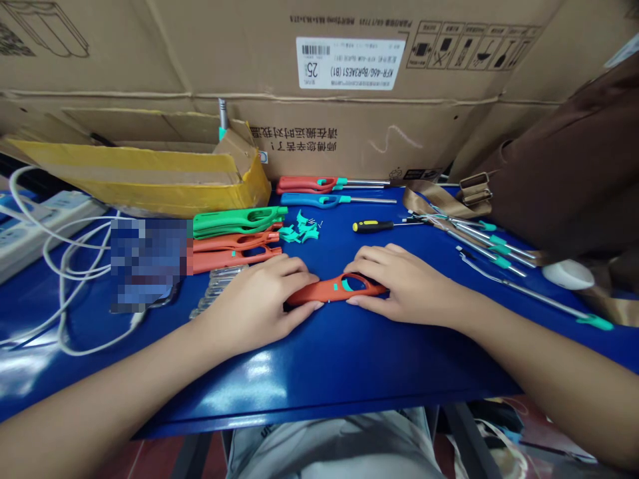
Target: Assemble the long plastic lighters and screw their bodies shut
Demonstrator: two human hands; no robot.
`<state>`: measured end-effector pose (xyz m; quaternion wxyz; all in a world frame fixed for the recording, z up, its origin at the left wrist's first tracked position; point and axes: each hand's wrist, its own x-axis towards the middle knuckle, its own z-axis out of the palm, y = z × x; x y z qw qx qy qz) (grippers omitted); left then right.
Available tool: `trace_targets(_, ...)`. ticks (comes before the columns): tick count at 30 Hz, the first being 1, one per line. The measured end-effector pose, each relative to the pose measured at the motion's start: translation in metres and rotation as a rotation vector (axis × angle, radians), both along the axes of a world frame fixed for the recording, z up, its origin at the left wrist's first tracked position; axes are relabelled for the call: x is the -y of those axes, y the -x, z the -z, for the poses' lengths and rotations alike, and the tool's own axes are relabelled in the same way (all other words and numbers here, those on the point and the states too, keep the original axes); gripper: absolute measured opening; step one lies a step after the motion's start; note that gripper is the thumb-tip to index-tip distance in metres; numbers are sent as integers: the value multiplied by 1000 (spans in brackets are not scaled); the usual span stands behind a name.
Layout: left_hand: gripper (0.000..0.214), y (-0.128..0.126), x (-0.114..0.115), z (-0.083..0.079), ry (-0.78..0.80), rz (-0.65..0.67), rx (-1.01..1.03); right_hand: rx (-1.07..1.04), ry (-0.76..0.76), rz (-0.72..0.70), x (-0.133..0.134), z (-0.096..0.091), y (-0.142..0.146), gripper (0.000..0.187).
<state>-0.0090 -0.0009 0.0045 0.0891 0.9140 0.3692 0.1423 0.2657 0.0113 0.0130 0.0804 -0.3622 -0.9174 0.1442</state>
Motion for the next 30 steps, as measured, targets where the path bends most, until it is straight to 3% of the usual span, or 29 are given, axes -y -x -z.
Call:
trace_targets(10, 30, -2, 4, 2, 21, -49, 22, -212, 165, 104, 1, 6, 3, 28)
trace_targets(14, 30, -1, 4, 4, 8, -46, 11, -206, 171, 118, 3, 5, 4, 26)
trace_targets(22, 32, 0, 1, 1, -67, 17, -38, 55, -128, 1, 3, 3, 4, 31)
trace_targets(30, 34, -4, 1, -1, -172, 48, -74, 83, -238, -75, 0, 4, 2, 33)
